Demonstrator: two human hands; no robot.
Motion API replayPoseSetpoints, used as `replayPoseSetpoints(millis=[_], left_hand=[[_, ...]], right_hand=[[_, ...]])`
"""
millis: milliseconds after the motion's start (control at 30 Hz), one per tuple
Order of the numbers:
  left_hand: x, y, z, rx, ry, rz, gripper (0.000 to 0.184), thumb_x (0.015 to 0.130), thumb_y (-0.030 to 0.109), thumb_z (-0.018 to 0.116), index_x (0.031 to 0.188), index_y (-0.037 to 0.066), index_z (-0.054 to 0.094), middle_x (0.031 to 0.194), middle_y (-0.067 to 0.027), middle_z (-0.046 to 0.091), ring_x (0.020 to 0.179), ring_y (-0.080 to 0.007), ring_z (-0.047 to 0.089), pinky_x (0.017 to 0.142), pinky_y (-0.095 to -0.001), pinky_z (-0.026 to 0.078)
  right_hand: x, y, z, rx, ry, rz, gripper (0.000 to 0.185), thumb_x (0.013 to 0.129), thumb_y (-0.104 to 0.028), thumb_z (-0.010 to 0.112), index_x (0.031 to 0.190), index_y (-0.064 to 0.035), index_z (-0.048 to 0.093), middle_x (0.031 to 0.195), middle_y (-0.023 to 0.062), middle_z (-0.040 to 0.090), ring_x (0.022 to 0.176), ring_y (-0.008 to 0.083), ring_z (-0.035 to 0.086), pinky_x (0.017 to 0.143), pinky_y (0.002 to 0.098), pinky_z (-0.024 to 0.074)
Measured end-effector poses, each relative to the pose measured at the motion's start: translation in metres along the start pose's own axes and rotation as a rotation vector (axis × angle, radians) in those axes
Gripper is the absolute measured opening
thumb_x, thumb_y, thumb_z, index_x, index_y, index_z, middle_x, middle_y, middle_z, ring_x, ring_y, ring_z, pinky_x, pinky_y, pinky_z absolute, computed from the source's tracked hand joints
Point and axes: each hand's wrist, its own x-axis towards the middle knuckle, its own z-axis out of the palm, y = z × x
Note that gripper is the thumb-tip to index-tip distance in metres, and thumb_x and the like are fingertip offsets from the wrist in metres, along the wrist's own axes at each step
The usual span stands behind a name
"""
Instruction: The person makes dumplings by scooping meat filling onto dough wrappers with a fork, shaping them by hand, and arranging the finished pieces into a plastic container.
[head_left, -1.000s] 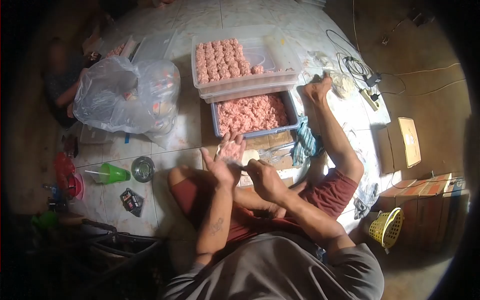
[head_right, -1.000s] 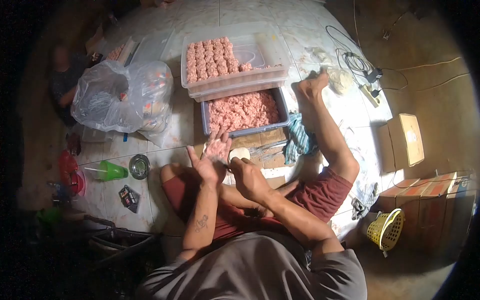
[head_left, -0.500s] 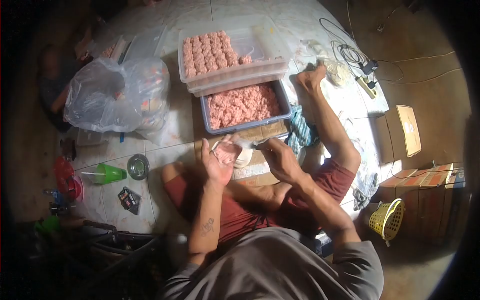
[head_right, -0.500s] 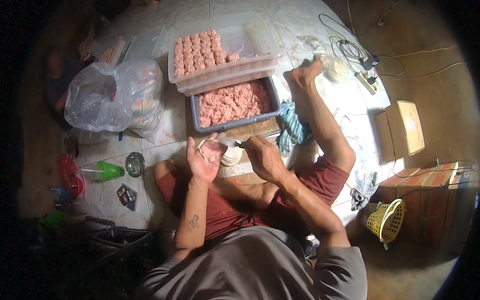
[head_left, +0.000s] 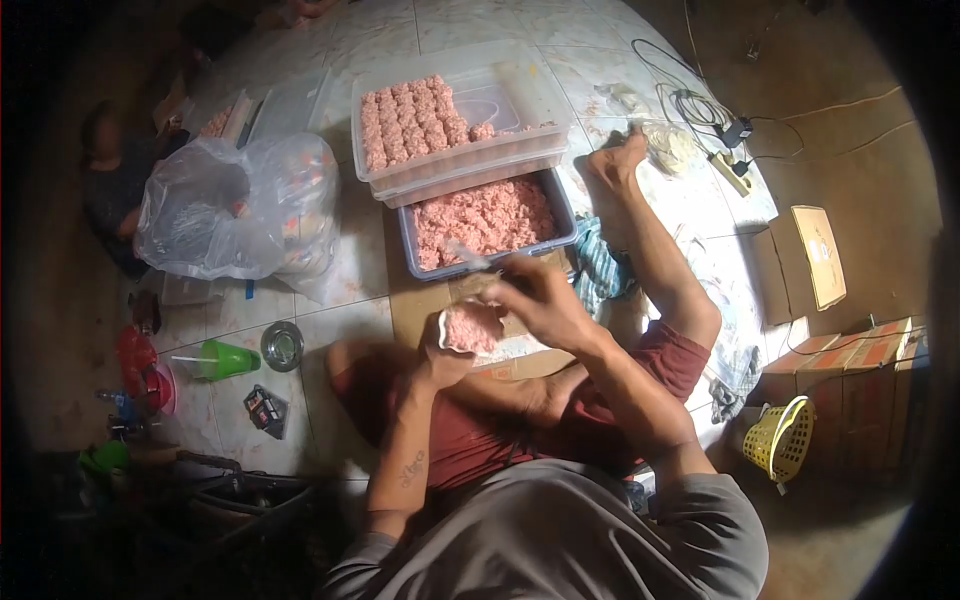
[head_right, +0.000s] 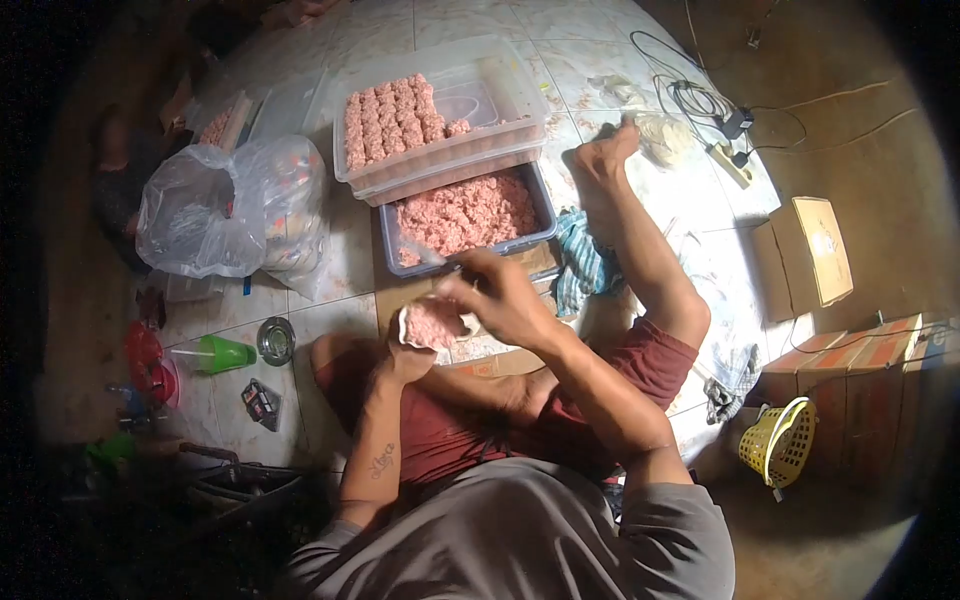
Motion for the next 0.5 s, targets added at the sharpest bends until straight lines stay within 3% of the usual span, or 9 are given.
replayPoseSetpoints(millis=[67,133,200,267,333,367,400,467,500], left_hand=[[0.012,0.033,-0.008,0.033,0.235,-0.154,0.047,0.075,0.004,0.082,0.118,0.000,0.065,0.105,-0.0142,0.075,0.100,-0.0248,0.072,0.091,-0.0359,0.056],[0.006,0.012,-0.002,0.056,0.408,-0.085,0.029,0.081,0.004,0.079,0.107,0.001,0.066,0.108,-0.0117,0.073,0.103,-0.0234,0.070,0.092,-0.0380,0.055],[0.003,-0.017,0.008,-0.084,0.499,-0.222,0.031,0.080,0.005,0.083,0.105,0.001,0.065,0.099,-0.0089,0.072,0.094,-0.0202,0.070,0.086,-0.0351,0.056],[0.010,-0.015,0.011,-0.300,0.569,-0.294,0.033,0.079,0.007,0.087,0.103,0.002,0.064,0.090,-0.0057,0.071,0.084,-0.0165,0.068,0.080,-0.0323,0.056],[0.015,-0.006,0.010,-0.081,0.291,-0.171,0.037,0.079,0.016,0.090,0.100,0.003,0.063,0.084,-0.0046,0.068,0.077,-0.0165,0.065,0.076,-0.0326,0.054],[0.015,-0.002,0.006,-0.046,0.165,-0.335,0.039,0.073,0.012,0.086,0.103,0.005,0.062,0.090,-0.0126,0.069,0.082,-0.0277,0.068,0.075,-0.0398,0.053],[0.016,0.001,0.007,-0.048,0.164,-0.333,0.039,0.073,0.012,0.086,0.103,0.005,0.062,0.090,-0.0126,0.069,0.082,-0.0277,0.068,0.075,-0.0398,0.053],[0.018,0.007,0.008,0.129,0.311,-0.323,0.045,0.073,0.026,0.095,0.097,0.005,0.062,0.086,-0.0055,0.067,0.078,-0.0138,0.061,0.073,-0.0313,0.053],[0.023,0.020,0.002,0.132,0.324,-0.327,0.047,0.071,0.026,0.096,0.097,0.005,0.062,0.087,-0.0046,0.067,0.078,-0.0124,0.060,0.072,-0.0309,0.052]], right_hand=[[-0.008,0.016,-0.006,-0.078,0.162,-0.061,0.032,0.105,-0.025,0.060,0.116,0.0052,0.065,0.088,0.0017,0.062,0.083,0.0091,0.056,0.073,0.0266,0.0467],[-0.024,0.045,-0.006,-0.032,0.135,0.086,0.028,0.106,-0.023,0.058,0.113,0.0022,0.067,0.080,-0.0012,0.055,0.075,0.0066,0.051,0.067,0.0228,0.0408],[-0.040,0.079,0.005,0.289,0.069,0.167,0.022,0.107,-0.020,0.056,0.110,-0.0016,0.067,0.077,-0.0037,0.051,0.071,0.0051,0.047,0.062,0.0230,0.0360],[-0.043,0.084,0.011,0.347,0.099,0.206,0.021,0.106,-0.018,0.056,0.108,-0.0019,0.068,0.078,0.0004,0.052,0.070,0.0104,0.050,0.061,0.0278,0.0398],[-0.039,0.071,0.011,-0.310,0.072,-0.199,0.019,0.102,-0.012,0.058,0.114,-0.0017,0.068,0.088,0.0120,0.061,0.076,0.0289,0.060,0.069,0.0390,0.0481],[-0.037,0.056,0.002,-0.524,0.011,-0.187,0.020,0.099,-0.007,0.058,0.114,-0.0018,0.069,0.096,0.0199,0.061,0.084,0.0405,0.061,0.075,0.0422,0.0504],[-0.035,0.050,-0.005,-0.526,0.013,-0.187,0.020,0.099,-0.007,0.058,0.114,-0.0018,0.069,0.096,0.0199,0.061,0.084,0.0405,0.061,0.075,0.0422,0.0504],[-0.031,0.044,-0.018,-0.598,0.059,-0.189,0.020,0.097,-0.005,0.057,0.113,-0.0024,0.069,0.099,0.0223,0.062,0.092,0.0452,0.061,0.079,0.0438,0.0509],[-0.030,0.052,-0.022,-0.608,0.110,-0.225,0.021,0.100,-0.007,0.054,0.114,-0.0012,0.069,0.095,0.0156,0.063,0.085,0.0358,0.063,0.076,0.0406,0.0503]])
